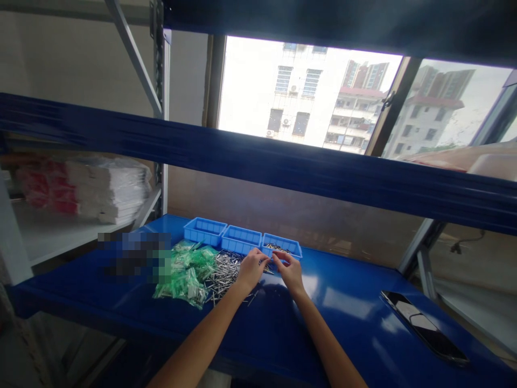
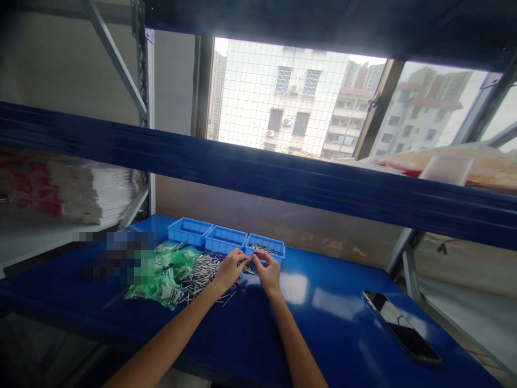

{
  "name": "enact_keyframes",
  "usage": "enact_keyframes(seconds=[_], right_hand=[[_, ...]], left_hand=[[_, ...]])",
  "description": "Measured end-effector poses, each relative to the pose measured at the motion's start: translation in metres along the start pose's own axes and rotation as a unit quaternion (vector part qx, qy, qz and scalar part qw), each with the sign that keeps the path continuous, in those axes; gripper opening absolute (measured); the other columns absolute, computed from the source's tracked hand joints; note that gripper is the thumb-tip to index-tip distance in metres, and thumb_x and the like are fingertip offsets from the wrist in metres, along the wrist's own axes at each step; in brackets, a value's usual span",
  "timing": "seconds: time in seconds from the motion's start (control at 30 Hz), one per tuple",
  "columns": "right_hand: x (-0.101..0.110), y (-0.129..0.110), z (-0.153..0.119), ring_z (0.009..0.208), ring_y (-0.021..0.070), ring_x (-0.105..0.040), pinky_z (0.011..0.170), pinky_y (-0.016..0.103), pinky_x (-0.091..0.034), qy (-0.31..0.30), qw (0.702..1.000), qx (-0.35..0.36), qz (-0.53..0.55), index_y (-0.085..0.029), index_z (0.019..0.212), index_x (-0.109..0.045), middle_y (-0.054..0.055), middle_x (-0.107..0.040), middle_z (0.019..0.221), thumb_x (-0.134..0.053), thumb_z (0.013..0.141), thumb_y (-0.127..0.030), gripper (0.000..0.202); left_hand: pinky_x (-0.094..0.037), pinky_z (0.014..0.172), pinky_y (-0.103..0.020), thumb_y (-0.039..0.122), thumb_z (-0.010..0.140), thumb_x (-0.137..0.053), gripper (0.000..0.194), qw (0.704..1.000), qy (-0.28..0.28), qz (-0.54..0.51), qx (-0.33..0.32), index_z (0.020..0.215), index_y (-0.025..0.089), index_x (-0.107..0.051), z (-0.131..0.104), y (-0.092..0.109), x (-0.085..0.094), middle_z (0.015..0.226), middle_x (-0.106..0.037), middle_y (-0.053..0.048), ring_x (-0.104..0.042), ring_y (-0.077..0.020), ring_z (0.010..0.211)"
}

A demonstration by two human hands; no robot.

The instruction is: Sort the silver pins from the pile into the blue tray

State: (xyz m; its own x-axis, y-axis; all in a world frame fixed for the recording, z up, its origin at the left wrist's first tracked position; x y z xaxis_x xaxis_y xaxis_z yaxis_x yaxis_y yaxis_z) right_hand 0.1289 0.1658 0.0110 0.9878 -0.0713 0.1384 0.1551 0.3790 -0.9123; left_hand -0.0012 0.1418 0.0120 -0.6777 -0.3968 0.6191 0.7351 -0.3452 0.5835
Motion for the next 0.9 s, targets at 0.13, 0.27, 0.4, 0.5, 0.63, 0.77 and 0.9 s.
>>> enact_keyframes(seconds=[0.13,0.27,0.4,0.5,0.63,0.77,0.9], right_hand=[[0.000,0.001,0.000,0.058,0.0170,-0.059,0.042,0.024,-0.042,0.000,0.998,-0.044,0.041,-0.013,0.087,-0.068,0.010,-0.067,0.079,-0.068,0.057,-0.048,0.046],[-0.005,0.001,0.000,0.055,0.0154,-0.057,0.039,0.022,-0.038,-0.030,0.995,-0.068,0.069,-0.013,0.091,-0.068,0.010,-0.067,0.078,-0.070,0.053,-0.049,0.052],[-0.007,0.001,-0.001,0.045,0.0090,-0.048,0.037,0.020,-0.035,-0.033,0.993,-0.075,0.080,-0.012,0.096,-0.066,0.009,-0.066,0.077,-0.068,0.055,-0.050,0.056],[-0.004,0.000,-0.001,0.044,0.0070,-0.046,0.037,0.020,-0.034,-0.007,0.994,-0.073,0.075,-0.013,0.097,-0.066,0.009,-0.066,0.083,-0.067,0.057,-0.049,0.054],[-0.003,0.002,-0.001,0.044,0.0077,-0.046,0.037,0.020,-0.034,-0.007,0.995,-0.075,0.060,-0.014,0.096,-0.067,0.008,-0.067,0.080,-0.066,0.058,-0.050,0.052],[-0.010,0.003,-0.002,0.046,0.0089,-0.047,0.040,0.021,-0.036,-0.067,0.995,-0.051,0.055,-0.013,0.090,-0.069,0.008,-0.067,0.076,-0.066,0.058,-0.051,0.051],[-0.014,0.004,-0.004,0.042,0.0079,-0.044,0.042,0.023,-0.036,-0.088,0.995,-0.027,0.047,-0.012,0.084,-0.070,0.008,-0.067,0.073,-0.067,0.057,-0.051,0.047]], left_hand=[[-0.042,0.070,-0.023,0.027,0.082,-0.047,0.021,1.000,-0.006,0.005,0.002,0.086,0.023,-0.067,0.001,0.000,0.000,0.086,-0.059,-0.002,-0.056,-0.0132,0.079],[-0.042,0.068,-0.023,0.028,0.079,-0.052,0.017,1.000,-0.026,0.011,0.009,0.078,0.023,-0.068,0.001,0.000,-0.001,0.084,-0.058,-0.001,-0.055,-0.0123,0.075],[-0.041,0.066,-0.022,0.027,0.079,-0.052,0.017,1.000,-0.007,-0.010,-0.001,0.076,0.022,-0.068,0.000,0.003,0.001,0.082,-0.058,-0.001,-0.055,-0.0118,0.073],[-0.041,0.065,-0.023,0.030,0.080,-0.050,0.020,0.999,0.028,-0.034,0.001,0.076,0.020,-0.067,0.001,0.005,0.005,0.081,-0.058,-0.001,-0.054,-0.0108,0.068],[-0.041,0.061,-0.023,0.035,0.082,-0.046,0.026,0.997,0.072,-0.034,0.017,0.073,0.018,-0.063,0.002,0.005,0.010,0.081,-0.056,-0.002,-0.051,-0.0100,0.062],[-0.040,0.059,-0.023,0.036,0.083,-0.045,0.026,0.994,0.101,-0.021,0.027,0.076,0.017,-0.061,0.003,0.004,0.013,0.083,-0.055,-0.002,-0.051,-0.0104,0.062],[-0.041,0.061,-0.022,0.036,0.083,-0.045,0.025,0.995,0.097,-0.026,0.019,0.075,0.017,-0.060,0.004,0.004,0.013,0.082,-0.054,-0.002,-0.052,-0.0105,0.064]])
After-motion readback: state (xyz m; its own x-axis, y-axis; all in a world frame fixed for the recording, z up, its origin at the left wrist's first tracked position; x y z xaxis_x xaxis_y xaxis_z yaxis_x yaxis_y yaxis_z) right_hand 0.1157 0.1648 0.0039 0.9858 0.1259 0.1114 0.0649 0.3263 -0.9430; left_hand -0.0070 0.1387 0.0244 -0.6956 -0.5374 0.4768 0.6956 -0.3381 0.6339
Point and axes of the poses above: each hand's wrist, its own z-axis towards the middle knuckle, its own x-axis out of the back of the hand, y = z × x, the point moved 3 cm from there along z, towards the middle knuckle
